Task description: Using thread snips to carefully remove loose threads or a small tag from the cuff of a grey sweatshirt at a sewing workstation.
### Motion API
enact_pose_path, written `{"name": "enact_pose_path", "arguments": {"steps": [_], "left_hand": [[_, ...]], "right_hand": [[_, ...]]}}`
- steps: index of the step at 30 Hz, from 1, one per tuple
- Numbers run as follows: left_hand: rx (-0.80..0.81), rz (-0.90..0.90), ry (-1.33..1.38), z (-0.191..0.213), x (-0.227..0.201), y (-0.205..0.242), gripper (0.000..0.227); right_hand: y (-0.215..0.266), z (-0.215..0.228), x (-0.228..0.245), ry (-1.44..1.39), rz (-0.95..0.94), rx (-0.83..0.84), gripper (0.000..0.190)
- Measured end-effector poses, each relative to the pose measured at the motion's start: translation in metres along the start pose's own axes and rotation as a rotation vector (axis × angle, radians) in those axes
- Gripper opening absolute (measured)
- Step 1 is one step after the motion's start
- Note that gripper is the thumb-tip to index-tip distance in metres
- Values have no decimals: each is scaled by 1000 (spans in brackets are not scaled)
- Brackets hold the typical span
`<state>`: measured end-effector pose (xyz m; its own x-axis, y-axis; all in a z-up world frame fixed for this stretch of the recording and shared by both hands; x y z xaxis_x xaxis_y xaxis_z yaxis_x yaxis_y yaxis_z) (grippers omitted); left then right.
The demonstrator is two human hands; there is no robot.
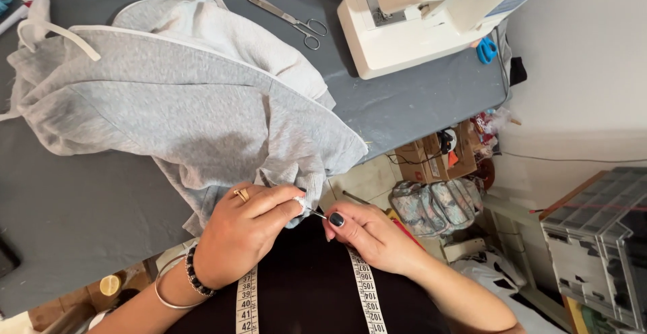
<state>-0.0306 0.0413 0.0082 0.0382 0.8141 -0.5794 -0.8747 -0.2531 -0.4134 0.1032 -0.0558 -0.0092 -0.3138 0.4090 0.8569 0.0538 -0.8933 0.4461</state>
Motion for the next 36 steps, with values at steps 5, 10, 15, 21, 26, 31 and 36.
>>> {"name": "enact_pose_path", "arguments": {"steps": [5, 10, 15, 21, 26, 31, 36], "left_hand": [[34, -26, -64, -2, -1, 2, 15], [28, -69, -59, 0, -10, -4, 18], [75, -48, 15, -8, -6, -2, 19], [72, -21, 80, -8, -6, -7, 20], [56, 39, 173, -12, 0, -10, 13], [58, 43, 225, -14, 2, -11, 12], [142, -9, 158, -22, -2, -12, 17]], "right_hand": [[1, -2, 0, 2, 7, -25, 44], [1, -3, -1, -37, 9, -59, 45], [0, -8, -14, -171, -53, -28, 46], [-5, -15, -35, -438, 54, 16, 34], [-4, -10, -33, -418, 51, 17, 34], [-1, -4, -27, -264, 60, -19, 36], [0, 0, -14, -184, 105, -61, 31]]}}
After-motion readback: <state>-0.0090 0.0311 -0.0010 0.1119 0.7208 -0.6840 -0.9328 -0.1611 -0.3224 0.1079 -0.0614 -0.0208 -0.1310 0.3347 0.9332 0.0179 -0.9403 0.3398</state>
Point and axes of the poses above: each hand's wrist, its own y-axis away from the middle knuckle, its own z-axis out of the back of the hand, x = y × z, the point moved 8 cm from there along -y, towards the middle knuckle, and after that the axes turned 5 degrees about x, right-handed, at the moved point
